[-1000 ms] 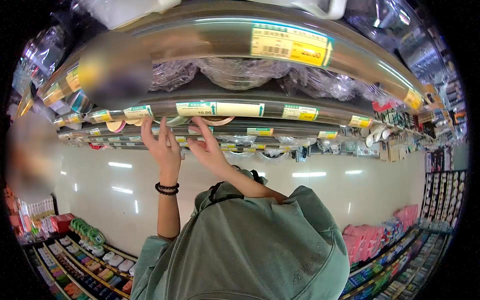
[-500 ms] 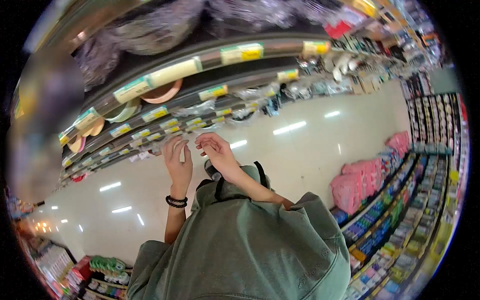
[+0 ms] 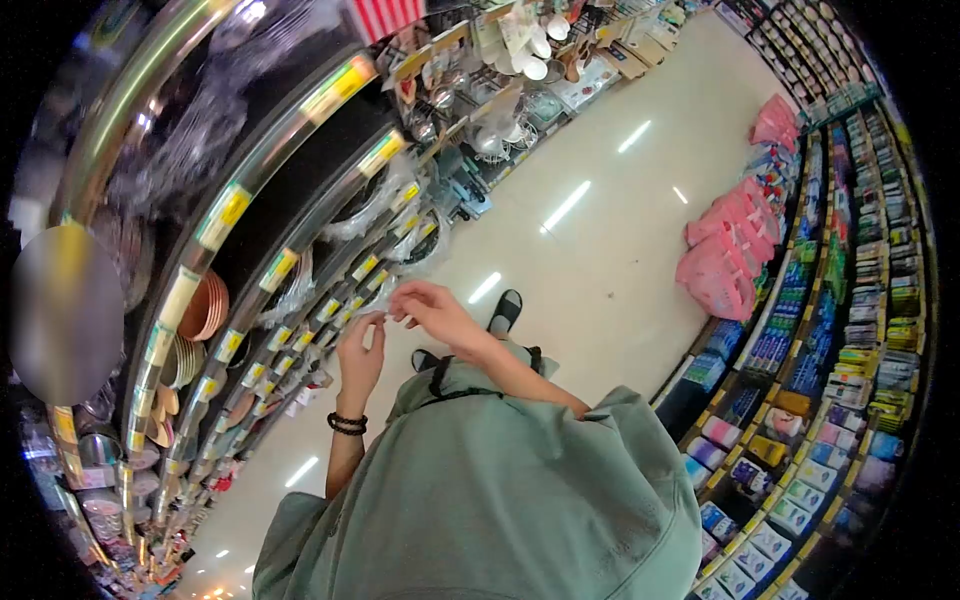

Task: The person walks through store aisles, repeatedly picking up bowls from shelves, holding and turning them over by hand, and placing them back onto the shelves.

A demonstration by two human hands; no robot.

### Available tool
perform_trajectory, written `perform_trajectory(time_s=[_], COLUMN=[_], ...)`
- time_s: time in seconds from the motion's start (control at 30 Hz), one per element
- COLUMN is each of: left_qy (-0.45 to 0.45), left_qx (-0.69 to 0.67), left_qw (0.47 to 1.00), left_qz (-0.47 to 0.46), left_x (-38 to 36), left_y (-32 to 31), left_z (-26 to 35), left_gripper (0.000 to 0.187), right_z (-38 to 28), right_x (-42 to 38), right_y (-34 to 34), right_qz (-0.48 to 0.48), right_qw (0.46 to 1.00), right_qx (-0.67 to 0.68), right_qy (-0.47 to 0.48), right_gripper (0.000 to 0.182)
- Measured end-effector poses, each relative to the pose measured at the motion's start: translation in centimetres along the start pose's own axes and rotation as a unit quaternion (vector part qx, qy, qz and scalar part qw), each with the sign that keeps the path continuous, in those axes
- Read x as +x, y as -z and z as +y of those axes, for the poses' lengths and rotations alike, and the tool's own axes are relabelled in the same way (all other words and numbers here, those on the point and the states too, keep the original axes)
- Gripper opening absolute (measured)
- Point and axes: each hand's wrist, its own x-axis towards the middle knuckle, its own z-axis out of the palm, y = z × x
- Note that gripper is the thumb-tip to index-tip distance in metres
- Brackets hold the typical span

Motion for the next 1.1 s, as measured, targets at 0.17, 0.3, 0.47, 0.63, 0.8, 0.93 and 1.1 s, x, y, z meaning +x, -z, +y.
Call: perform_trajectory(time_s=[0.17,0.3,0.47,0.63,0.8,0.93,1.1], left_qy=[-0.068,-0.151,-0.020,0.023,0.042,0.024,0.013], left_qx=[0.006,-0.005,-0.204,-0.182,-0.212,-0.212,-0.205], left_qw=[0.995,0.974,0.910,0.853,0.814,0.780,0.781], left_qz=[-0.068,-0.166,-0.361,-0.488,-0.539,-0.589,-0.590], left_x=[6.4,10.1,11.8,14.2,18.5,23.4,31.4], left_y=[-7.9,-15.4,-22.6,-29.2,-36.7,-44.2,-54.9], left_z=[6.3,11.8,18.0,19.9,22.5,25.8,30.5], left_gripper=[0.013,0.015,0.020,0.023,0.025,0.025,0.024], right_z=[-4.9,-7.7,-10.4,-11.2,-13.4,-15.4,-19.4], right_x=[-2.1,-4.1,-7.6,-10.0,-11.5,-11.7,-11.2], right_y=[9.8,17.0,24.0,30.5,37.3,44.2,55.0], right_qz=[0.129,0.224,0.283,0.343,0.424,0.463,0.497], right_qw=[0.987,0.959,0.927,0.892,0.848,0.833,0.836], right_qx=[0.089,0.152,0.211,0.253,0.263,0.250,0.169], right_qy=[0.026,0.081,0.125,0.152,0.179,0.171,0.156], right_gripper=[0.019,0.019,0.016,0.014,0.013,0.013,0.015])
